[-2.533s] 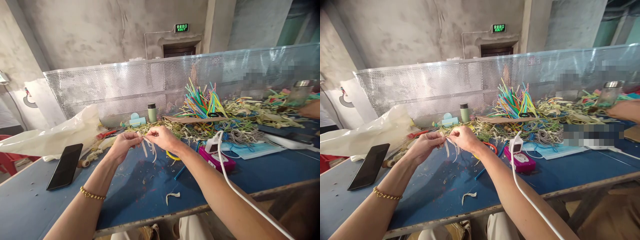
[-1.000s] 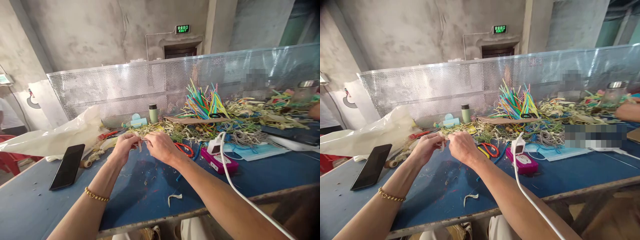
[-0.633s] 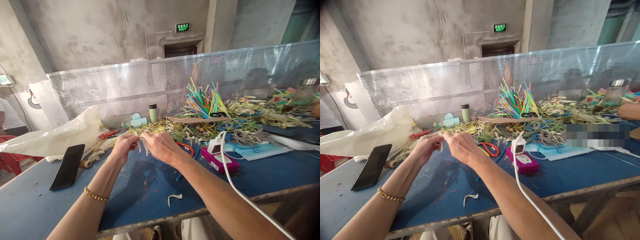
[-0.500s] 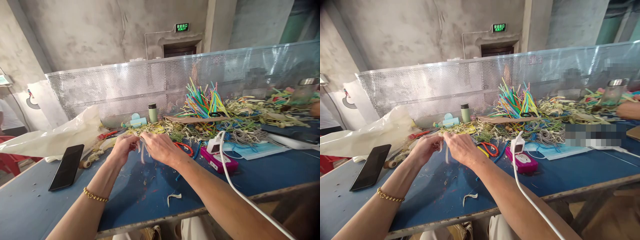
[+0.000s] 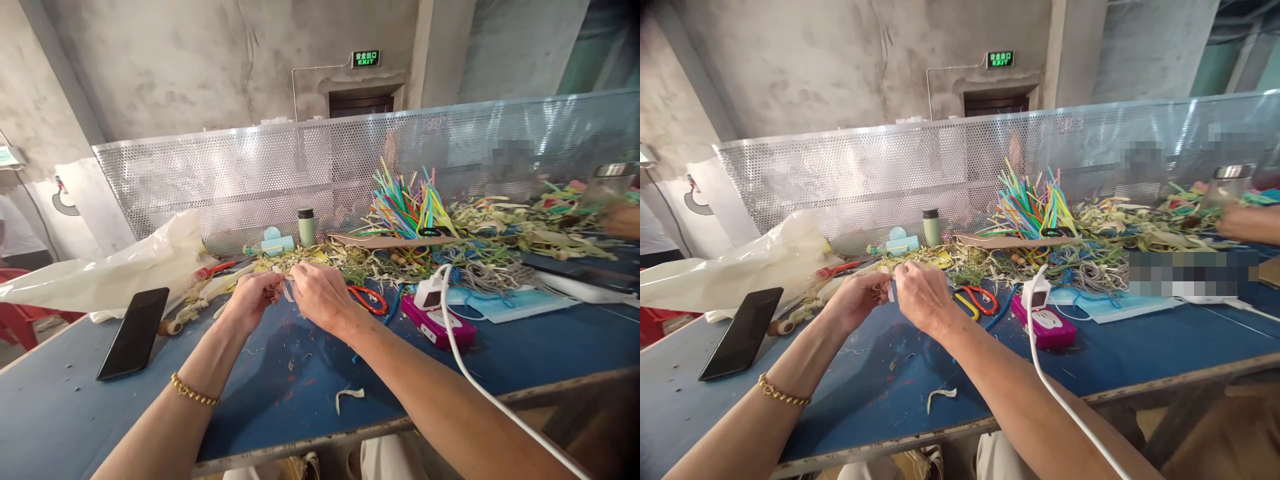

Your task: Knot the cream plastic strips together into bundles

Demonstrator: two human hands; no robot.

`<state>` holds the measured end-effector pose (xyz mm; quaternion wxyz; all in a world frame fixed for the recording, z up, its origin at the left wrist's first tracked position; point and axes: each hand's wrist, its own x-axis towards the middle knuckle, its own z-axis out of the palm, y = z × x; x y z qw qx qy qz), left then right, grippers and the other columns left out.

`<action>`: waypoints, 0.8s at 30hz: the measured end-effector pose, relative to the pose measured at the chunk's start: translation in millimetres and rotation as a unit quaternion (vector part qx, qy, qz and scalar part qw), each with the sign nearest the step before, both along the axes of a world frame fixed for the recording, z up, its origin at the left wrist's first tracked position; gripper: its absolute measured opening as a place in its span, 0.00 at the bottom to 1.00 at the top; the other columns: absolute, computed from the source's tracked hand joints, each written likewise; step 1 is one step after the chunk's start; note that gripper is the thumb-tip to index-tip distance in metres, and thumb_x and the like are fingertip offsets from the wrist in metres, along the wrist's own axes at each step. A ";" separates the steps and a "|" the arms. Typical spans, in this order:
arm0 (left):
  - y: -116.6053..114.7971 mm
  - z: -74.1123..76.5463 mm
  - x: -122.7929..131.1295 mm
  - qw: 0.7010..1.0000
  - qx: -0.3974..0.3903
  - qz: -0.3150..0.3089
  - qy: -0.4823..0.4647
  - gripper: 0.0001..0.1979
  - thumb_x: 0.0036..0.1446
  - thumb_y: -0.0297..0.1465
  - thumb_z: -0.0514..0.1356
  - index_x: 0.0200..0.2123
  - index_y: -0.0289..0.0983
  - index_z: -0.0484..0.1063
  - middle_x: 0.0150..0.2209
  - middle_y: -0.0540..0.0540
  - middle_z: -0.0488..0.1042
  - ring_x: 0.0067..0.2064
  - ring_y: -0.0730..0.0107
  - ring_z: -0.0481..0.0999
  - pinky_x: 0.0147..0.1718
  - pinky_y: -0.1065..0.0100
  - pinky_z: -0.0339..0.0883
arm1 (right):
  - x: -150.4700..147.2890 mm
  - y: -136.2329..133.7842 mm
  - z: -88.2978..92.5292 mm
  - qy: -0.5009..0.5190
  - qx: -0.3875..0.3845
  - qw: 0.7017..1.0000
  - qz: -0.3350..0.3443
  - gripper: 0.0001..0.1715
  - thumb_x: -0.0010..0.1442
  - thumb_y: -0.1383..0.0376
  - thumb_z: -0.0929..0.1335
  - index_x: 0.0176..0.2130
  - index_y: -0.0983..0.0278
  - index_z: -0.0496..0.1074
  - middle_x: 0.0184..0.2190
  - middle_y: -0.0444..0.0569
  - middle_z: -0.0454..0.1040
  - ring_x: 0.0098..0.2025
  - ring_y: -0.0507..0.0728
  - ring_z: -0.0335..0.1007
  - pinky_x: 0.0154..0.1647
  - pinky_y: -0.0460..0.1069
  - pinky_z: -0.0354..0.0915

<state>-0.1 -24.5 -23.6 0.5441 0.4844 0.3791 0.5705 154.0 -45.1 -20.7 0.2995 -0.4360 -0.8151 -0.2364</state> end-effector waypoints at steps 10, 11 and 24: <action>3.8 -1.7 -3.2 0.999 0.008 0.026 0.019 0.08 0.37 0.29 0.67 0.19 0.32 0.71 0.17 0.50 0.67 0.19 0.76 0.63 0.19 0.69 0.52 | -0.7 -1.9 1.6 -0.033 -0.036 0.999 -0.005 0.16 0.61 0.77 0.58 0.45 0.68 0.67 0.30 0.53 0.77 0.26 0.56 0.69 0.23 0.51 0.44; 4.1 -1.9 -3.0 0.999 0.008 0.027 0.021 0.08 0.37 0.29 0.67 0.18 0.32 0.71 0.17 0.50 0.67 0.19 0.76 0.63 0.19 0.70 0.52 | -0.8 -3.1 2.3 -0.040 -0.034 0.999 -0.003 0.15 0.61 0.76 0.58 0.44 0.67 0.67 0.31 0.53 0.77 0.26 0.56 0.69 0.23 0.51 0.43; 4.1 1.0 -8.3 0.995 0.046 0.037 0.084 0.12 0.38 0.33 0.70 0.18 0.33 0.71 0.19 0.50 0.69 0.19 0.77 0.64 0.21 0.70 0.53 | 6.6 -1.6 8.0 0.010 -0.050 0.998 0.041 0.14 0.67 0.67 0.61 0.34 0.64 0.74 0.31 0.50 0.75 0.31 0.54 0.68 0.29 0.51 0.49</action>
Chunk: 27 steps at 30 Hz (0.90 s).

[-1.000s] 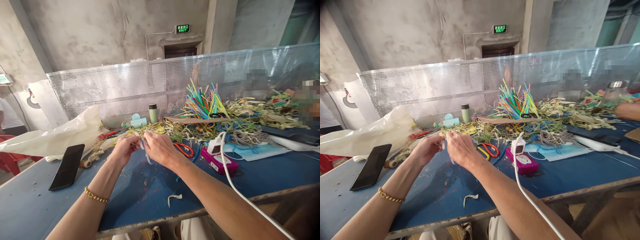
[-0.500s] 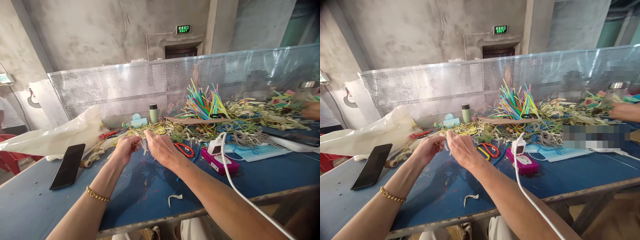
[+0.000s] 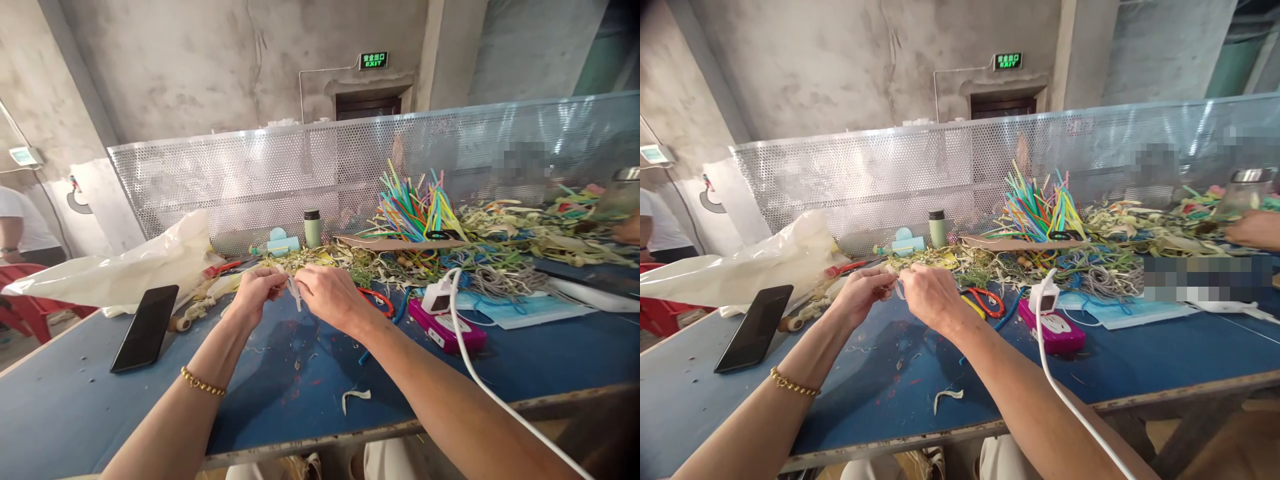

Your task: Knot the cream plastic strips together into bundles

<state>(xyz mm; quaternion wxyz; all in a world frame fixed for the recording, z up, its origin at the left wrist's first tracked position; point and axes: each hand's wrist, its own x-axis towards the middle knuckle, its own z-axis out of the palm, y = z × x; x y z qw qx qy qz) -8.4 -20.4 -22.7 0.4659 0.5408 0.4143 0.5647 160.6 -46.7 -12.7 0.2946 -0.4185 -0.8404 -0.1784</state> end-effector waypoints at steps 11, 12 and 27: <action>-0.6 -0.3 -1.8 0.999 0.020 -0.015 0.043 0.10 0.40 0.33 0.69 0.19 0.33 0.74 0.20 0.49 0.70 0.21 0.76 0.64 0.22 0.70 0.54 | 6.7 8.3 6.2 0.075 0.001 0.997 0.020 0.12 0.66 0.69 0.63 0.33 0.66 0.74 0.34 0.49 0.71 0.32 0.52 0.64 0.34 0.48 0.53; -1.3 0.1 -1.2 0.999 0.017 -0.016 0.046 0.10 0.40 0.33 0.69 0.20 0.33 0.74 0.20 0.48 0.71 0.22 0.75 0.65 0.23 0.69 0.54 | 6.6 8.5 6.2 0.085 0.002 0.996 0.029 0.12 0.65 0.69 0.63 0.33 0.66 0.73 0.34 0.48 0.70 0.32 0.52 0.64 0.34 0.48 0.53; -13.9 6.4 2.9 0.981 0.032 -0.148 0.117 0.08 0.43 0.32 0.67 0.19 0.34 0.76 0.20 0.48 0.70 0.24 0.74 0.65 0.26 0.69 0.58 | 9.8 11.3 13.4 0.315 -0.225 0.919 0.079 0.06 0.47 0.73 0.66 0.24 0.67 0.74 0.19 0.43 0.69 0.23 0.49 0.59 0.23 0.45 0.52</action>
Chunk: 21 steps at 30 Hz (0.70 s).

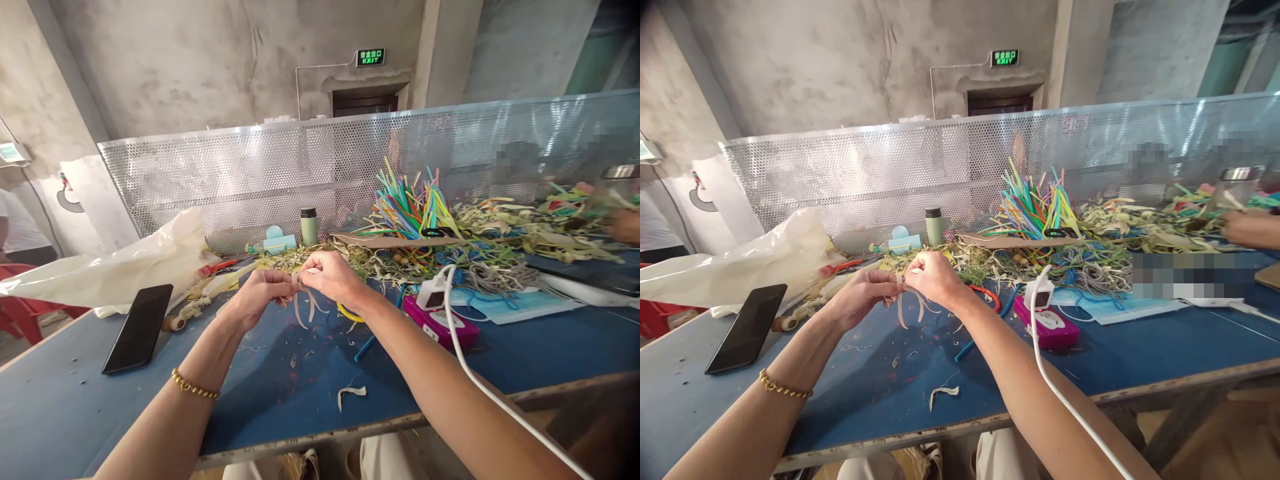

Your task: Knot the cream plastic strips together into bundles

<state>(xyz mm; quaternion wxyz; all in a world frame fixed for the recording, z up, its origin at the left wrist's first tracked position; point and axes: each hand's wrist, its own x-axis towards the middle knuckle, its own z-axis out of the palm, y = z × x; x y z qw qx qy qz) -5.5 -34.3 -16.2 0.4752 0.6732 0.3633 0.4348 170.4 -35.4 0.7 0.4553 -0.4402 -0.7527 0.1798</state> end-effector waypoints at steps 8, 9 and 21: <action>-3.7 3.3 -1.9 0.999 -0.021 -0.036 0.022 0.06 0.45 0.29 0.66 0.21 0.33 0.77 0.20 0.47 0.70 0.23 0.73 0.65 0.24 0.69 0.59 | 2.0 1.9 -6.0 -0.019 -0.048 0.997 0.060 0.04 0.51 0.69 0.65 0.25 0.65 0.67 0.21 0.42 0.67 0.24 0.50 0.58 0.24 0.45 0.51; -4.0 3.8 -2.3 0.999 -0.025 -0.037 0.018 0.06 0.45 0.30 0.66 0.21 0.33 0.77 0.20 0.47 0.70 0.23 0.74 0.65 0.24 0.69 0.59 | 1.5 2.8 -6.8 -0.025 -0.041 0.997 0.060 0.04 0.53 0.69 0.65 0.26 0.65 0.66 0.22 0.42 0.68 0.25 0.50 0.59 0.25 0.46 0.52; -4.0 6.1 -5.3 0.997 -0.039 -0.058 -0.011 0.10 0.46 0.35 0.70 0.26 0.33 0.79 0.26 0.44 0.76 0.23 0.75 0.69 0.24 0.70 0.61 | -6.3 7.4 -14.6 -0.033 0.017 0.999 0.036 0.04 0.63 0.66 0.64 0.35 0.64 0.65 0.25 0.43 0.70 0.25 0.51 0.64 0.28 0.46 0.56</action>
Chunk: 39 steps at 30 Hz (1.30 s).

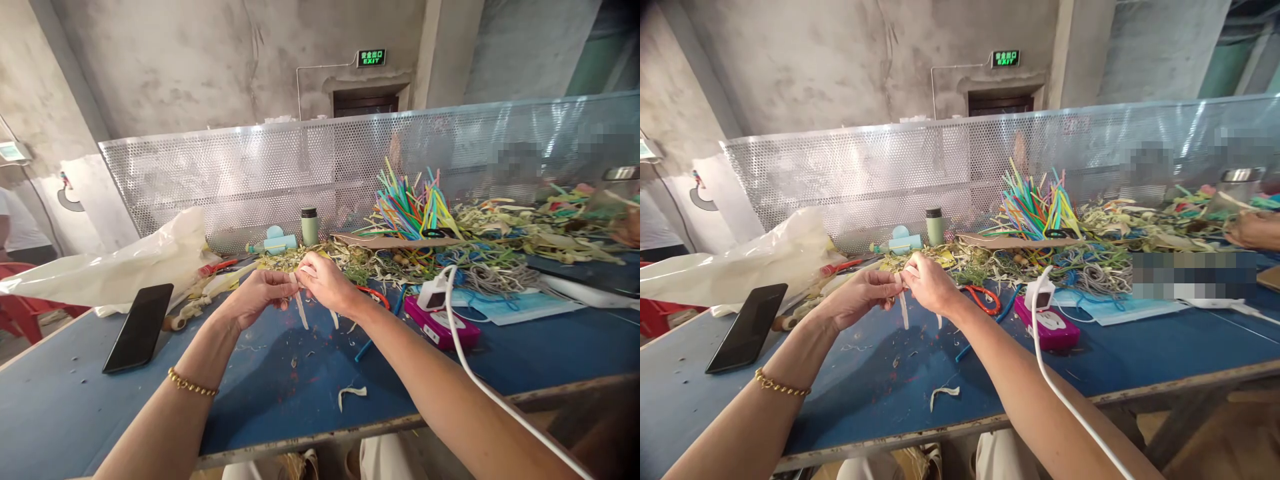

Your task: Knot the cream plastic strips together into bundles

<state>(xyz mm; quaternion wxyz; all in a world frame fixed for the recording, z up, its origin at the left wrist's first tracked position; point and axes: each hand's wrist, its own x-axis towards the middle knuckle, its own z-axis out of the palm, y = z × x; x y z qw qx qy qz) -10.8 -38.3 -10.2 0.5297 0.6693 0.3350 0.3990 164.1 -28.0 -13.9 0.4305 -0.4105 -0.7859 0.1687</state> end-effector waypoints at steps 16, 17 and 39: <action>-1.9 0.4 7.1 0.994 -0.093 0.035 -0.041 0.12 0.42 0.30 0.72 0.27 0.29 0.76 0.28 0.40 0.79 0.26 0.66 0.79 0.24 0.70 0.68 | -1.6 2.4 -2.7 -0.016 0.052 0.998 -0.043 0.04 0.62 0.69 0.65 0.33 0.64 0.66 0.30 0.46 0.71 0.32 0.53 0.65 0.33 0.47 0.56; -2.1 0.6 7.2 0.994 -0.091 0.034 -0.040 0.11 0.42 0.30 0.72 0.27 0.29 0.76 0.27 0.41 0.78 0.26 0.65 0.80 0.25 0.70 0.69 | -1.6 2.4 -2.5 -0.015 0.049 0.998 -0.044 0.04 0.62 0.69 0.64 0.33 0.64 0.66 0.30 0.46 0.72 0.32 0.53 0.65 0.33 0.47 0.56; 1.8 -3.0 5.7 0.997 -0.056 0.046 -0.023 0.11 0.44 0.32 0.71 0.22 0.29 0.76 0.21 0.44 0.75 0.20 0.69 0.76 0.22 0.71 0.65 | 3.4 6.6 2.3 0.053 -0.030 0.998 -0.004 0.04 0.59 0.67 0.69 0.33 0.65 0.69 0.27 0.46 0.72 0.28 0.51 0.66 0.28 0.46 0.59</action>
